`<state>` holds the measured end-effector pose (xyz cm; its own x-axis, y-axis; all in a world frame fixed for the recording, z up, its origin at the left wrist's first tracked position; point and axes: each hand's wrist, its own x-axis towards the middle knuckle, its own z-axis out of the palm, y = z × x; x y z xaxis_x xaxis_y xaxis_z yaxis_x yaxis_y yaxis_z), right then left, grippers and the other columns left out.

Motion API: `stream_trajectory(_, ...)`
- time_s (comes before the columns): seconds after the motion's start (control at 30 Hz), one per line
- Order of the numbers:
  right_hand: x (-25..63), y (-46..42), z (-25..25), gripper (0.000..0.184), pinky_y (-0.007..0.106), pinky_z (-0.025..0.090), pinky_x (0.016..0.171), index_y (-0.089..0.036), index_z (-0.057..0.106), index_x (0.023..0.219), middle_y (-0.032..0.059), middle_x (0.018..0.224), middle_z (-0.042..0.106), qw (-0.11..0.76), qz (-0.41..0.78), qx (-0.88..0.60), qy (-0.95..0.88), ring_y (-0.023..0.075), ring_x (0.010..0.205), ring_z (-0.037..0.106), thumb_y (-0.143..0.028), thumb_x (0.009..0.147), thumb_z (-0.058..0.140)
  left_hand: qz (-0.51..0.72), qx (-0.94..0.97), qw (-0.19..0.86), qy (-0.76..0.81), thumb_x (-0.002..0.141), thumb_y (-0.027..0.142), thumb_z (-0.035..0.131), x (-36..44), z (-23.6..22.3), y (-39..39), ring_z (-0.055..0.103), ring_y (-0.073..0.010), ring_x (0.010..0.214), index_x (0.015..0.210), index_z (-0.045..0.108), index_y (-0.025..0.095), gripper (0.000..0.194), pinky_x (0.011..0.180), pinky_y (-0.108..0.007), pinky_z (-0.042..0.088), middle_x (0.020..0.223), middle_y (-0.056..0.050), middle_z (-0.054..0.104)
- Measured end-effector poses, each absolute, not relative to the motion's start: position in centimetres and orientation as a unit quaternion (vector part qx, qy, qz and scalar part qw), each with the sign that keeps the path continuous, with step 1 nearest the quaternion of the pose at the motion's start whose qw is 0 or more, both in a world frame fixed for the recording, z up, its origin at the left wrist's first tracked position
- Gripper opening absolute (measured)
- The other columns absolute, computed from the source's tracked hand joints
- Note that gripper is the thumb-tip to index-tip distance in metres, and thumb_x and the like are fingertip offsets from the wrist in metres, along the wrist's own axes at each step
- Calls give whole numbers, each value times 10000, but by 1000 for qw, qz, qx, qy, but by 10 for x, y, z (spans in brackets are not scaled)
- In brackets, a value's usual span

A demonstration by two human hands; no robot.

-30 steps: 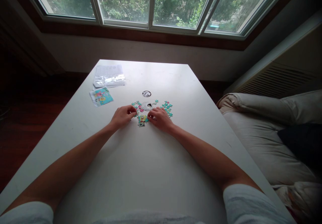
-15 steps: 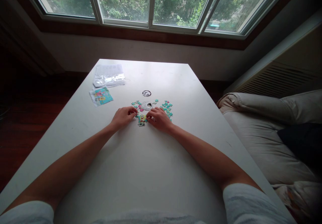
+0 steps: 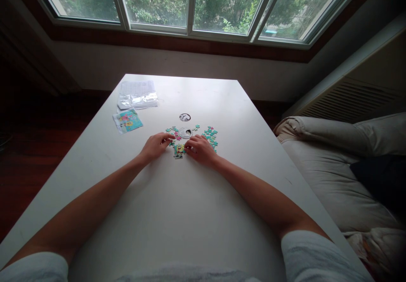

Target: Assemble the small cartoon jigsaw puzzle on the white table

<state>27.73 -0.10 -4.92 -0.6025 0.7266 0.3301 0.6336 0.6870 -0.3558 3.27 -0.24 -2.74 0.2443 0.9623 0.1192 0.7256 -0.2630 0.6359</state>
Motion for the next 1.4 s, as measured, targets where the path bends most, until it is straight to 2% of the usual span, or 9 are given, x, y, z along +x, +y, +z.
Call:
stream_trajectory(0.07,277,-1,-49,117,342,316,860,-229,679,911,36,912,694,229,104,-383,-889,203,919,543,-310,968,617,263,757,234,551,912,346,526,33,-28,-2,658,-174,842,1049,769,275,288,800,-283,474,1023,-8,756)
stream_trajectory(0.4,277,-2,-49,122,343,317,869,-233,680,910,32,916,694,223,100,-385,-890,204,932,546,-319,967,616,273,742,249,559,818,326,613,33,-25,-6,634,-160,761,853,670,225,121,720,-270,477,833,9,727)
stream_trajectory(0.47,277,-2,-49,122,344,318,871,-233,683,912,35,920,694,220,103,-386,-890,205,935,545,-319,967,615,275,737,255,562,811,320,611,34,-24,-7,632,-158,752,884,674,222,138,711,-267,476,829,8,724)
stream_trajectory(0.63,276,-1,-49,132,347,317,867,-230,684,917,43,922,690,217,106,-388,-889,208,928,542,-325,971,610,282,731,280,555,830,305,581,35,-23,-8,640,-145,727,1122,708,247,324,720,-260,481,869,9,730)
stream_trajectory(0.77,277,-1,-49,130,346,315,863,-230,683,917,42,922,685,217,107,-389,-889,208,933,540,-327,970,613,274,739,253,560,844,325,578,35,-23,-8,651,-161,745,1032,748,252,264,727,-269,483,846,0,733)
stream_trajectory(0.97,277,-1,-49,133,342,313,852,-227,680,912,38,922,685,217,101,-388,-890,206,931,541,-327,969,614,263,745,220,572,838,335,610,35,-22,-9,678,-183,825,930,722,251,168,769,-286,487,891,4,760)
stream_trajectory(1.4,278,-2,-50,123,352,326,876,-236,690,927,45,933,689,214,106,-392,-889,212,947,551,-329,963,618,189,786,152,568,861,382,630,38,-28,-8,630,-237,929,930,766,284,181,819,-342,433,903,-4,763)
